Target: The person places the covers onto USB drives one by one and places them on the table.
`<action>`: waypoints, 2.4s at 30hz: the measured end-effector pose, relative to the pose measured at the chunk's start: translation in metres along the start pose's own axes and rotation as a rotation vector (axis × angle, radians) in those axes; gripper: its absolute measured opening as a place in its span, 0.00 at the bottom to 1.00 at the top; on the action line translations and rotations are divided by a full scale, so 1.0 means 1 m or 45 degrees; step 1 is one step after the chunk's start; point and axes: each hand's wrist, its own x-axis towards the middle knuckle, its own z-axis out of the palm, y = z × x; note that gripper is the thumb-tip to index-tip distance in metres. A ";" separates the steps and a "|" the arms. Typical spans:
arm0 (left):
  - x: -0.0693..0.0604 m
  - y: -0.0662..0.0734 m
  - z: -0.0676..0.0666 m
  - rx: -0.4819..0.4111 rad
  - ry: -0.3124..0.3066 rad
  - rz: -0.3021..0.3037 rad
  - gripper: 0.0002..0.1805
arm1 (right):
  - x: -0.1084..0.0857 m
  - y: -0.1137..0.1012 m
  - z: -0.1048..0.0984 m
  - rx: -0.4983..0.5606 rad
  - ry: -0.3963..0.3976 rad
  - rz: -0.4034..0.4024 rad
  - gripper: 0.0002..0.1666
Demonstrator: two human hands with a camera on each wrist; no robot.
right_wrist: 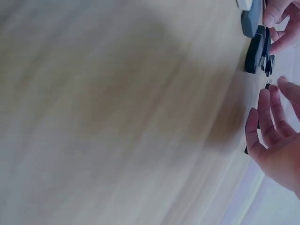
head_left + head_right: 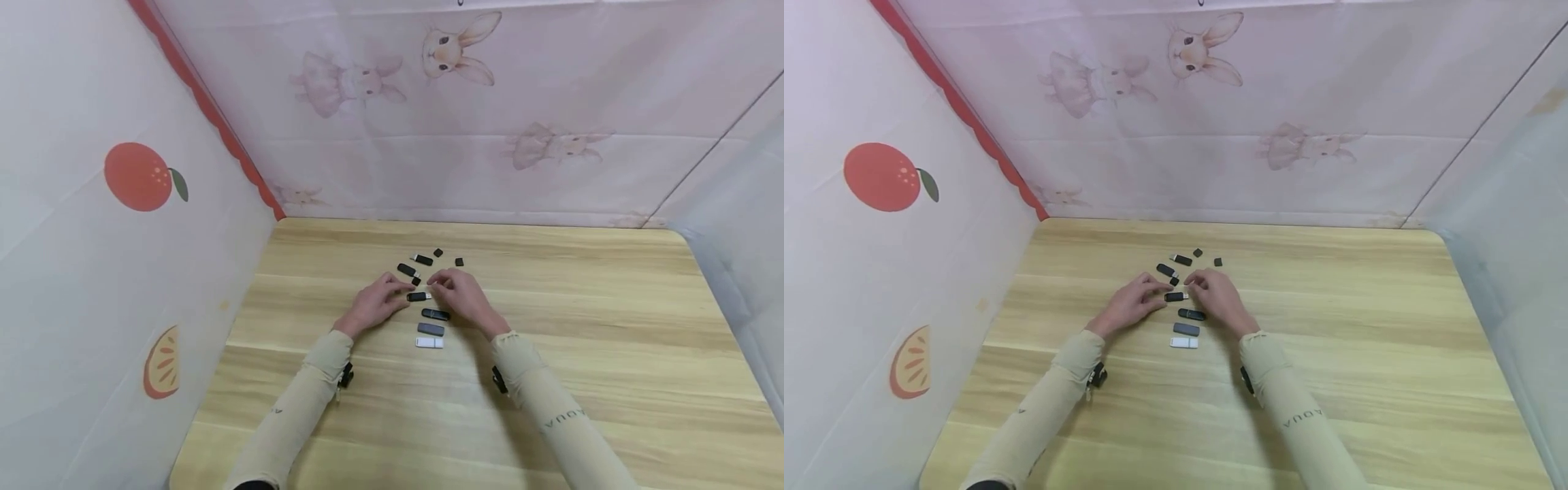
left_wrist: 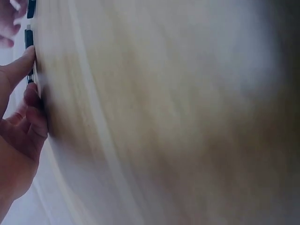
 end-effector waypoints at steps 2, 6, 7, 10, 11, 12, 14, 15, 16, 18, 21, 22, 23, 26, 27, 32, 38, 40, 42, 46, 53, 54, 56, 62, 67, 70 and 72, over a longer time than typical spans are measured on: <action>0.002 0.004 0.000 -0.012 0.002 -0.007 0.23 | 0.006 0.000 0.000 0.008 -0.013 -0.007 0.12; 0.005 0.009 0.000 -0.015 0.034 -0.011 0.23 | 0.015 -0.001 0.001 -0.051 -0.058 -0.039 0.14; 0.006 0.011 0.000 -0.010 0.046 -0.014 0.23 | 0.017 -0.002 0.001 -0.070 -0.075 -0.049 0.15; 0.007 0.013 0.000 0.004 0.074 -0.011 0.23 | 0.021 -0.005 0.001 -0.145 -0.119 -0.066 0.19; 0.007 0.014 0.000 0.004 0.080 -0.007 0.22 | 0.022 -0.005 0.001 -0.175 -0.131 -0.071 0.20; 0.007 0.014 0.001 0.007 0.082 -0.003 0.23 | 0.022 -0.006 0.001 -0.202 -0.140 -0.072 0.21; 0.008 0.013 0.002 0.014 0.083 -0.001 0.23 | 0.023 -0.006 0.000 -0.250 -0.150 -0.077 0.21; 0.008 0.013 0.002 0.013 0.083 -0.003 0.23 | 0.023 -0.005 0.000 -0.261 -0.152 -0.078 0.21; 0.007 0.012 0.002 0.008 0.082 -0.006 0.23 | 0.023 -0.005 0.001 -0.271 -0.151 -0.076 0.21; 0.006 0.011 0.003 -0.003 0.081 -0.014 0.24 | 0.023 -0.004 0.002 -0.252 -0.145 -0.062 0.20; 0.001 0.011 0.004 -0.027 0.075 -0.031 0.24 | 0.022 -0.002 0.006 -0.202 -0.140 -0.040 0.19; -0.001 0.011 0.004 -0.034 0.074 -0.036 0.24 | 0.021 -0.002 0.008 -0.196 -0.138 -0.032 0.19; -0.003 0.011 0.005 -0.036 0.074 -0.044 0.24 | 0.021 -0.002 0.010 -0.189 -0.138 -0.024 0.20; -0.009 0.012 0.007 -0.032 0.077 -0.068 0.24 | 0.020 -0.004 0.016 -0.205 -0.149 -0.014 0.21; -0.009 0.012 0.007 -0.032 0.082 -0.073 0.24 | 0.020 -0.005 0.017 -0.214 -0.148 -0.010 0.21; -0.007 0.011 0.007 -0.029 0.099 -0.071 0.24 | 0.024 -0.005 0.017 -0.244 -0.119 0.031 0.18; -0.004 0.010 0.005 -0.020 0.100 -0.067 0.24 | 0.026 -0.001 0.010 -0.216 -0.112 0.043 0.17; -0.003 0.010 0.005 -0.019 0.102 -0.075 0.24 | 0.025 -0.001 0.006 -0.191 -0.097 0.020 0.17; -0.002 0.010 0.004 -0.016 0.104 -0.083 0.24 | 0.024 -0.002 0.003 -0.190 -0.081 -0.021 0.19; -0.002 0.012 0.004 -0.018 0.109 -0.097 0.25 | 0.023 -0.002 0.004 -0.229 -0.080 -0.086 0.25; -0.001 0.018 0.003 -0.055 0.139 -0.147 0.18 | 0.021 -0.005 0.007 -0.242 -0.081 -0.036 0.21; -0.001 0.018 0.004 -0.055 0.142 -0.159 0.18 | 0.021 -0.005 0.008 -0.247 -0.082 -0.036 0.20; -0.001 0.019 0.006 -0.057 0.154 -0.176 0.17 | 0.020 -0.004 0.009 -0.255 -0.084 -0.036 0.18; -0.001 0.021 0.011 -0.064 0.232 -0.205 0.15 | 0.022 -0.002 0.012 -0.250 -0.069 -0.036 0.14; 0.000 0.023 0.011 -0.050 0.251 -0.200 0.14 | 0.023 -0.001 0.010 -0.230 -0.062 -0.007 0.14; 0.001 0.022 0.010 -0.069 0.243 -0.196 0.13 | 0.022 0.001 0.008 -0.179 -0.047 0.008 0.16; 0.001 0.021 0.009 -0.100 0.245 -0.193 0.13 | 0.020 0.003 0.007 -0.131 -0.037 0.019 0.16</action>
